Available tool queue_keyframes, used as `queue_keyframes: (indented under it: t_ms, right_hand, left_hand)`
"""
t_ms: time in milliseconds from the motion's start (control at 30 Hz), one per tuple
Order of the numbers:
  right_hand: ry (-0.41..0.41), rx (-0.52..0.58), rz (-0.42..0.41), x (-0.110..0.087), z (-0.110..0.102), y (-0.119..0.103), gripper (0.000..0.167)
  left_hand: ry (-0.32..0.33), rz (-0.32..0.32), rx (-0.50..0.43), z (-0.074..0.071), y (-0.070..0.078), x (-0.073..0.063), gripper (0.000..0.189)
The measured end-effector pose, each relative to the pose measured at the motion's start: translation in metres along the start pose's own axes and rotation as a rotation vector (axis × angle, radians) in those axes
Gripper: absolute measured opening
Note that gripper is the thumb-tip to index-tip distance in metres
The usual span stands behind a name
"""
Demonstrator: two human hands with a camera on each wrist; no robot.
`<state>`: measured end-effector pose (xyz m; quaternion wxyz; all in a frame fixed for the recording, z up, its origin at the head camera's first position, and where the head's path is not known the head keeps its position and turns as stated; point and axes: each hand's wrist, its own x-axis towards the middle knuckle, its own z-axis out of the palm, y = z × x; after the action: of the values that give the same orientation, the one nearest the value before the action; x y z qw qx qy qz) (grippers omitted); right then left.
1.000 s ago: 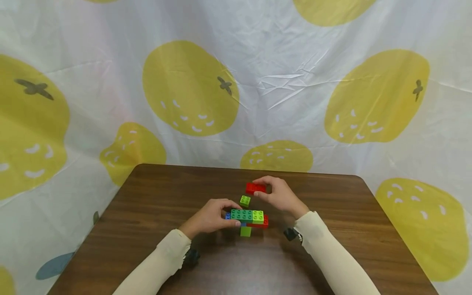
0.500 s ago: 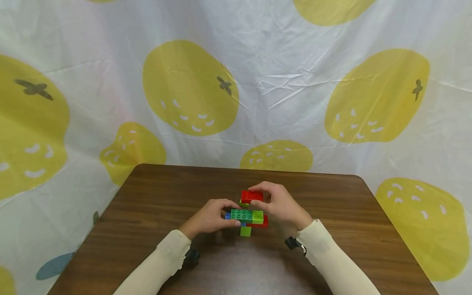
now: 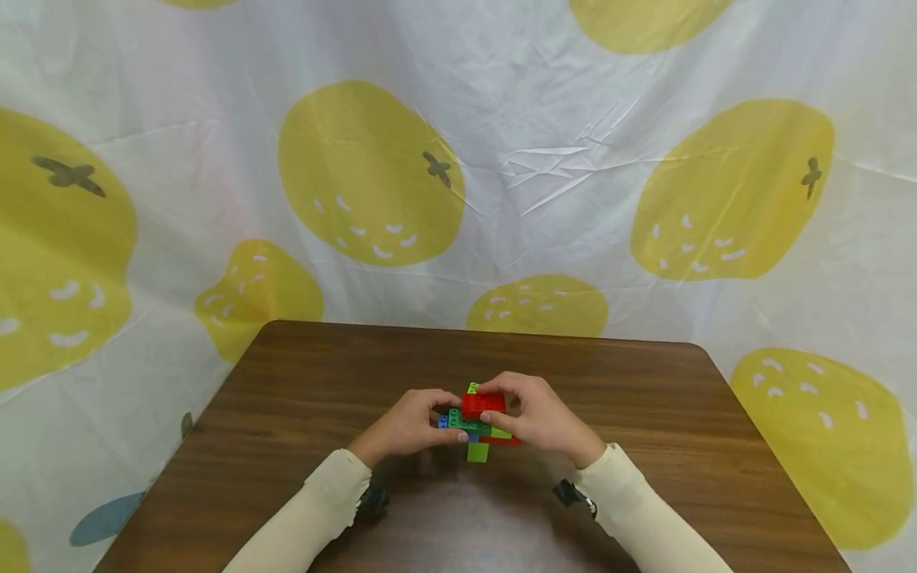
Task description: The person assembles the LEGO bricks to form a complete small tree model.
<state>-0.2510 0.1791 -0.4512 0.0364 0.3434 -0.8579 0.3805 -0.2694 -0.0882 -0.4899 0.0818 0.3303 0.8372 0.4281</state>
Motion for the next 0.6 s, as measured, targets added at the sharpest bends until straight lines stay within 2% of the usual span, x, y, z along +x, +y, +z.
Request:
queue_keyframes:
  t_ms: [367, 600]
  right_hand:
    - [0.013, 0.015, 0.02, -0.006, 0.012, -0.001, 0.034]
    - [0.048, -0.02, -0.017, -0.006, 0.016, 0.0, 0.033]
  left_hand:
    - [0.018, 0.028, 0.0, 0.001, 0.001, 0.0, 0.038]
    - [0.021, 0.035, 0.002, 0.001, 0.0, 0.001, 0.038]
